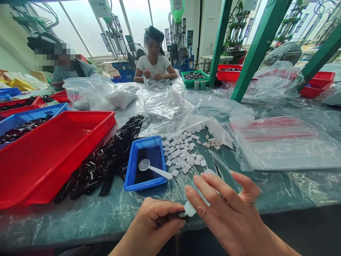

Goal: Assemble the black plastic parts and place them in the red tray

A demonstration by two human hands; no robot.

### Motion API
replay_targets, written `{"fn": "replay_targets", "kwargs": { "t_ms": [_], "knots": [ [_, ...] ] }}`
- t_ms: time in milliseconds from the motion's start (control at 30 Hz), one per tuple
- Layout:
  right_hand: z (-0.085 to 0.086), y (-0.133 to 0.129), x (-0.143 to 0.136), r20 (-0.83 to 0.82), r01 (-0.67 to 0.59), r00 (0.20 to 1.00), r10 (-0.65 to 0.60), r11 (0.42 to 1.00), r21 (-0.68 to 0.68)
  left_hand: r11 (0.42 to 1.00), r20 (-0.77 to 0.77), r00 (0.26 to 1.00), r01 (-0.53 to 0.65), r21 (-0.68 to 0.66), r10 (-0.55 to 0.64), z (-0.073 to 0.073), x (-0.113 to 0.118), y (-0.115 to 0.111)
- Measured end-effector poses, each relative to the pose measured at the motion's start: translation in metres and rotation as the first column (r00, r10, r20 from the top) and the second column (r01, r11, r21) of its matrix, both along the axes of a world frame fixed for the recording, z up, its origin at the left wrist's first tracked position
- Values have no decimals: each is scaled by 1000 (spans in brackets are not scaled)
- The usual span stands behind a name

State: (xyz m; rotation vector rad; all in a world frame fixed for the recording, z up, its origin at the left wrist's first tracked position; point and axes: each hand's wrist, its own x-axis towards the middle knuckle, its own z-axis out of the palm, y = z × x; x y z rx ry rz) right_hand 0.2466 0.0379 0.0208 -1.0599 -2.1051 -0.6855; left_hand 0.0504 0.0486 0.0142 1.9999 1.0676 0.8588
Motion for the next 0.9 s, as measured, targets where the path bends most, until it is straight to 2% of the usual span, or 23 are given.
{"fn": "replay_targets", "kwargs": {
  "t_ms": [200, 367, 533, 633, 700, 767, 900],
  "knots": [
    [-1, 1, 0, -3, -4, 1000, 4, 1000, -3, 1000, -42, 999, -8, 29, 9, -2, -1, -1],
    [-5, 2, 0, -29, 13, 999, -15, 998, -62, 1000, 15, 1000, -20, 25, 19, -4, -1, 0],
    [-11, 10, 12, -165, 57, 983, -80, 988, -140, 997, 54, 998, -25, -79, 29, -5, -3, -1],
    [-20, 21, 35, -271, 153, 943, -194, 974, -166, 981, 94, 995, 2, -193, 16, -7, -4, -2],
    [-27, 29, 54, -332, 283, 876, -350, 930, -233, 970, 119, 993, 20, -244, 10, -8, -4, -2],
    [-34, 36, 70, -370, 354, 817, -442, 891, -284, 967, 136, 991, 28, -254, 7, -8, -3, -1],
    [-46, 43, 89, -409, 343, 782, -471, 872, -349, 973, 123, 992, 20, -230, 8, -9, -2, 2]
  ]
}}
